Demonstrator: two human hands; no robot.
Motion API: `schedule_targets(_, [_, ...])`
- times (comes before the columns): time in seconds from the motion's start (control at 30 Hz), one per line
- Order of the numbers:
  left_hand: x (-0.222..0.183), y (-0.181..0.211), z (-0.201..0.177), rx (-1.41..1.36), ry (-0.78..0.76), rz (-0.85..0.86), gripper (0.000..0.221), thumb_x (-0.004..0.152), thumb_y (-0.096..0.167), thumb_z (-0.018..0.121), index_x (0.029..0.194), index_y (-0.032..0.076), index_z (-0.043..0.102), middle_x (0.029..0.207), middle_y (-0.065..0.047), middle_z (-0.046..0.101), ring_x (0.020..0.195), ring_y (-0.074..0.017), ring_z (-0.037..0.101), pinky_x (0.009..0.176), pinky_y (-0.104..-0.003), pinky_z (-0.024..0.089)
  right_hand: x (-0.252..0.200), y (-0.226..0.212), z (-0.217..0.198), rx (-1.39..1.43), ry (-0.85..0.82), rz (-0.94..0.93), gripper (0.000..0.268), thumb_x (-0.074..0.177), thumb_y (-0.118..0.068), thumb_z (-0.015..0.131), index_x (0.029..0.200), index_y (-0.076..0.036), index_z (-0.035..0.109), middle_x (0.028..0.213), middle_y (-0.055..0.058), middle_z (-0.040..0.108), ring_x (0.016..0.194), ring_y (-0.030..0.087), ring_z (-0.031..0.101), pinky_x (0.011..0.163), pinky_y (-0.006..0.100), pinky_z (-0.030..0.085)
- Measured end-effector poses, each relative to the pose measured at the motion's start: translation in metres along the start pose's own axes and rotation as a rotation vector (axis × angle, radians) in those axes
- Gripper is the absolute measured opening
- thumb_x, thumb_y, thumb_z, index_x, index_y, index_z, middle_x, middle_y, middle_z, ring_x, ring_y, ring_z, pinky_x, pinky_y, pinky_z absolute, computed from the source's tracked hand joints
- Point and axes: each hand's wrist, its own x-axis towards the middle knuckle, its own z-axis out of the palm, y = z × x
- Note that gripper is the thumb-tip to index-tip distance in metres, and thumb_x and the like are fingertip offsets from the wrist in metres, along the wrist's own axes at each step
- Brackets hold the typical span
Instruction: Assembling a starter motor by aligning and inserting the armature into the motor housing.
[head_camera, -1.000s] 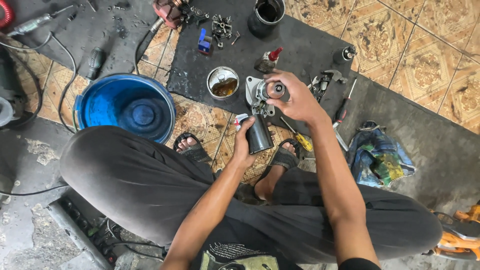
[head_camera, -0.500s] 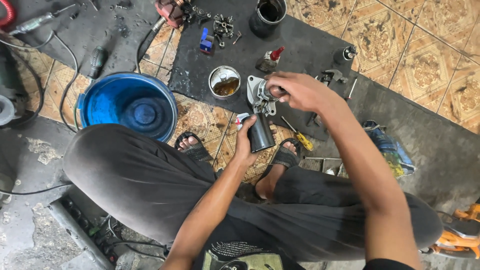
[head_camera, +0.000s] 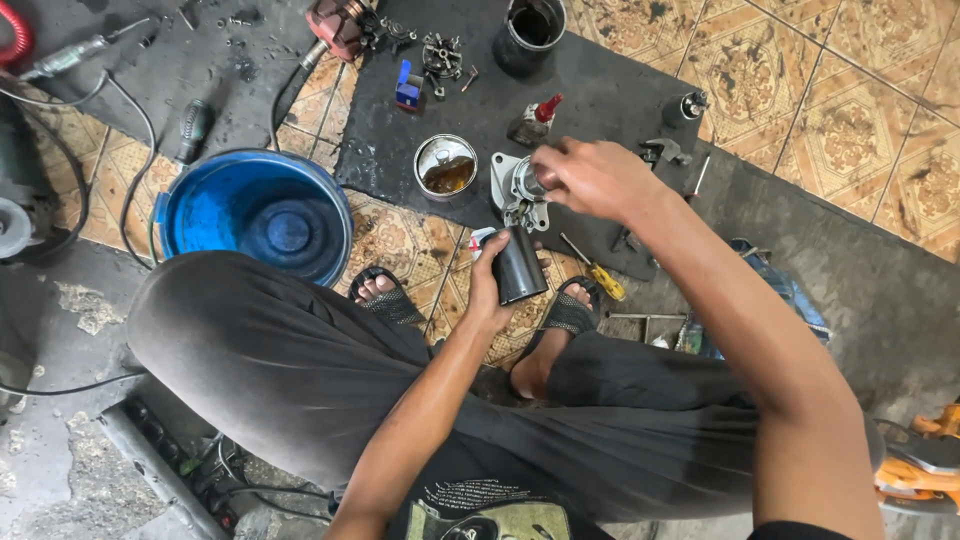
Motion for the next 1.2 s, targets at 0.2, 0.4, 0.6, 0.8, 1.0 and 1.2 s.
schedule_targets(0.2, [0.004,-0.003,-0.005,0.005,0.0,-0.001,0.043,0.087,0.041,0.073,0.114,0.008,0.066,0.106,-0.021,0.075,0.084,-0.0391,0.077,0.072,-0.05,0.067,0.009,-0.002,0.016,0.075,0.064,0.195,0.044,0.095,-0.049,0.065,0.102,-0.007,0.055,0.081,0.022,0.071,0.074,0.046,0.075,0.063,0.051,0.061])
schedule_targets(0.4, [0.0,-0.002,0.0,0.025,0.008,-0.001,0.044,0.087,0.041,0.073,0.114,0.007,0.066,0.106,-0.021,0.075,0.084,-0.0382,0.077,0.072,-0.05,0.067,0.007,0.002,0.025,0.029,0.129,0.144,0.044,0.086,-0.047,0.073,0.106,-0.011,0.058,0.09,0.022,0.069,0.075,0.046,0.075,0.063,0.053,0.062])
schedule_targets(0.6, [0.003,-0.004,-0.005,0.032,0.004,0.003,0.045,0.087,0.041,0.072,0.115,0.005,0.066,0.105,-0.021,0.075,0.084,-0.0379,0.077,0.072,-0.049,0.067,0.005,-0.003,0.017,0.037,0.123,0.133,0.038,0.083,-0.04,0.077,0.104,-0.012,0.062,0.093,0.02,0.067,0.079,0.045,0.075,0.066,0.051,0.062])
schedule_targets(0.8, [0.001,-0.003,-0.002,0.016,0.0,0.01,0.045,0.088,0.04,0.072,0.115,0.004,0.066,0.107,-0.022,0.074,0.085,-0.04,0.077,0.072,-0.052,0.067,0.011,-0.002,0.024,0.077,0.113,0.173,0.034,0.079,-0.037,0.082,0.101,-0.016,0.066,0.096,0.017,0.067,0.081,0.043,0.075,0.066,0.049,0.063])
schedule_targets(1.0, [0.002,-0.003,-0.004,0.025,0.009,0.007,0.045,0.087,0.039,0.073,0.115,0.005,0.064,0.106,-0.021,0.074,0.086,-0.0397,0.077,0.072,-0.051,0.067,0.004,-0.019,-0.005,0.006,0.073,0.095,0.04,0.079,-0.021,0.086,0.114,-0.016,0.067,0.109,0.018,0.061,0.101,0.042,0.071,0.076,0.051,0.063])
schedule_targets(1.2, [-0.003,-0.001,0.001,0.021,0.015,0.011,0.044,0.087,0.039,0.074,0.115,0.006,0.064,0.106,-0.021,0.074,0.085,-0.0398,0.077,0.071,-0.051,0.067,-0.007,-0.013,-0.002,0.212,0.142,0.19,0.043,0.079,-0.032,0.086,0.115,-0.016,0.071,0.106,0.019,0.062,0.095,0.045,0.072,0.077,0.054,0.062])
